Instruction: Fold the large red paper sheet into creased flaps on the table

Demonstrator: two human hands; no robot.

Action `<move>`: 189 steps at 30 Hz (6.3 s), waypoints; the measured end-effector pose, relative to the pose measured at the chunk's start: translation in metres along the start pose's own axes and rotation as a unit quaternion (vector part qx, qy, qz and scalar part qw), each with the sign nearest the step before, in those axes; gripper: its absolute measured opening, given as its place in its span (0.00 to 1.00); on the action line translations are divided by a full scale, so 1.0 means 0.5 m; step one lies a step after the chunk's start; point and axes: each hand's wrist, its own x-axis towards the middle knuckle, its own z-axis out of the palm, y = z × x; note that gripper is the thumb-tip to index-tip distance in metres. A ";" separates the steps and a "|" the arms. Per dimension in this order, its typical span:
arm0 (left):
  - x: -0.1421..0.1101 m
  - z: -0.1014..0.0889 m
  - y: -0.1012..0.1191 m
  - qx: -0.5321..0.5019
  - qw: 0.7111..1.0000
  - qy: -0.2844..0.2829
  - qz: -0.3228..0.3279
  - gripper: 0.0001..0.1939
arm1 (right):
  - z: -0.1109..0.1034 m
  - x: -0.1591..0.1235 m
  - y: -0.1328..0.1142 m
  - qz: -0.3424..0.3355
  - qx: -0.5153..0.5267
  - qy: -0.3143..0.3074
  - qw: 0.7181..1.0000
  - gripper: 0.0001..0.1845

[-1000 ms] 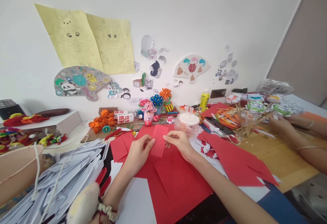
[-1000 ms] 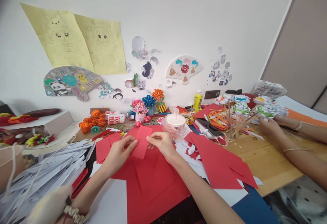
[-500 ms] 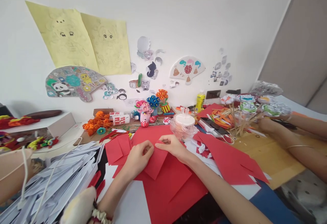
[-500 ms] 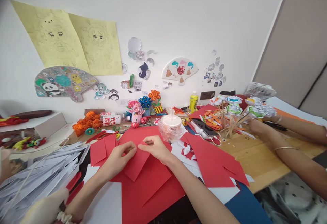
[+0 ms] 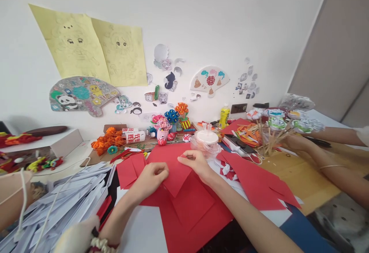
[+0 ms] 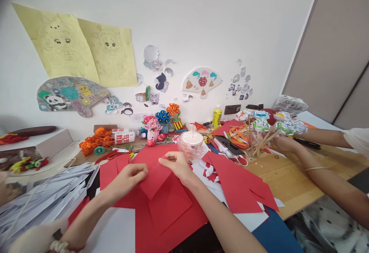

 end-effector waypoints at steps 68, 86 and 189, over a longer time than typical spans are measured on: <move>-0.019 -0.019 0.033 -0.092 0.992 0.086 -0.001 0.18 | -0.003 -0.008 0.001 0.034 0.019 -0.041 0.998 0.15; -0.005 0.045 0.030 0.049 0.994 0.098 -0.009 0.09 | 0.006 -0.009 0.018 -0.014 -0.045 -0.126 0.991 0.19; 0.008 0.035 -0.021 -0.037 0.992 0.122 -0.014 0.14 | -0.001 -0.010 0.000 -0.039 -0.150 -0.146 0.977 0.26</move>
